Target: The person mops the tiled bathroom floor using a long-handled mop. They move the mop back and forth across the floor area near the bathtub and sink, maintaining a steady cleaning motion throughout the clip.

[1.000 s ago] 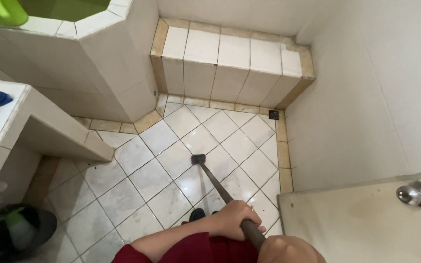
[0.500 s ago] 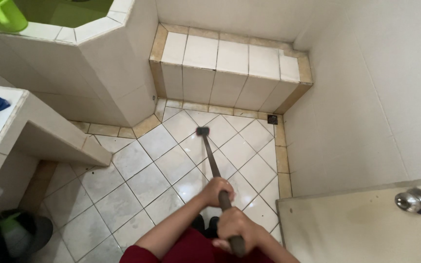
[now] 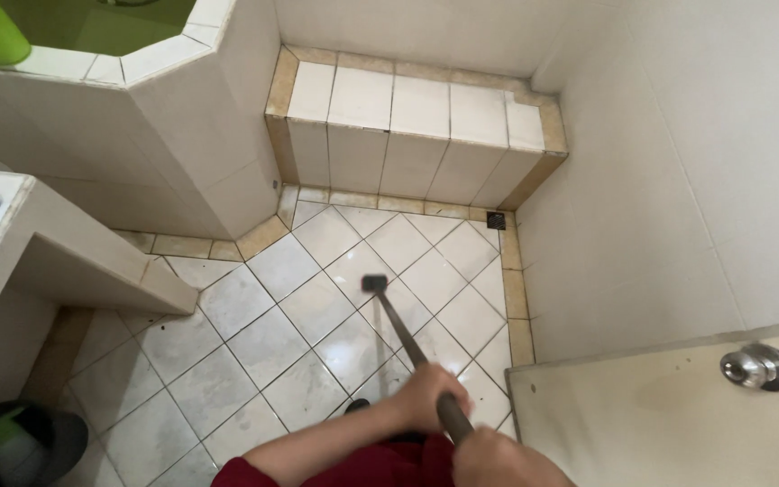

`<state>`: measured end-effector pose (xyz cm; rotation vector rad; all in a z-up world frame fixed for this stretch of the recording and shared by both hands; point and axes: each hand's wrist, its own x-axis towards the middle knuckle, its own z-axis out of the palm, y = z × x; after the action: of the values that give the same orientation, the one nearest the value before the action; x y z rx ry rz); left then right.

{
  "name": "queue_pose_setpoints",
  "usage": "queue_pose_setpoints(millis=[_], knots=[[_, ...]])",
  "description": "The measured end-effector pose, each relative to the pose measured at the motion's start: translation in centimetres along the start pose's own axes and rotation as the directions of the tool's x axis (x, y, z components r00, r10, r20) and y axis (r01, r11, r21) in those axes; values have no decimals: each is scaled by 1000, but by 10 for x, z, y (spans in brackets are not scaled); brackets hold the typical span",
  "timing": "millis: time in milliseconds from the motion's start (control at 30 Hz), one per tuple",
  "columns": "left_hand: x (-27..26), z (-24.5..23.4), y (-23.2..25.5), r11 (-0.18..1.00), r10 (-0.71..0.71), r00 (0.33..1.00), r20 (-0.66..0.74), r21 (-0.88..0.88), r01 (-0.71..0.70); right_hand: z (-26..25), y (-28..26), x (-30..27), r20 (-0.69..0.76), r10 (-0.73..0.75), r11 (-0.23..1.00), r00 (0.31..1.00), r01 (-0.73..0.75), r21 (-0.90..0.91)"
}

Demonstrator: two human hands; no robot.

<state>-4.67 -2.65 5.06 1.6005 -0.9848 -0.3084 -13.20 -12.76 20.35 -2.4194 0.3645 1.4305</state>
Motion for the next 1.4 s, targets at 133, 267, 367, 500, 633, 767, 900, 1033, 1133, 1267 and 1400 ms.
queue_pose_setpoints(millis=[133, 267, 367, 500, 633, 767, 900, 1033, 1133, 1267, 1400], knots=[[-3, 1, 49, 999, 24, 997, 71, 23, -26, 46, -3, -10, -528, 297, 688, 796, -561, -461], [0, 0, 21, 997, 36, 999, 13, 69, -37, 34, 23, 7, -360, -84, 820, 929, -141, -555], [2, 0, -14, 992, 76, 997, -22, 98, -73, 23, 69, 72, 53, -936, 135, 349, 493, -860], [6, -16, -43, 992, 105, 994, -13, 67, -104, -31, -11, 8, -318, -933, -172, -168, 985, -15], [10, -26, -54, 984, 150, 988, -25, 100, -147, -26, -22, 25, -404, -893, -197, -201, 979, -51], [9, -24, -49, 981, 158, 987, -26, 119, -153, -34, -20, 9, -357, -922, -159, -149, 987, -4], [-1, -15, -9, 997, -42, 996, 75, 63, 38, -30, 6, -5, -221, -960, -212, -173, 963, 166], [-8, -11, 32, 998, 35, 997, 65, 58, -39, 11, 75, 46, -23, -975, 221, 221, 962, -161], [-8, -10, 34, 998, 15, 999, 46, 61, -18, 20, 78, 55, 117, -930, 238, 349, 813, -532], [-5, -11, 3, 993, -5, 1000, -17, 114, 7, 24, 88, 112, 123, -971, 192, 204, 976, -99], [7, -21, -46, 993, 47, 999, 10, 111, -48, -55, -23, -2, -331, -849, -408, -413, 909, -87]])
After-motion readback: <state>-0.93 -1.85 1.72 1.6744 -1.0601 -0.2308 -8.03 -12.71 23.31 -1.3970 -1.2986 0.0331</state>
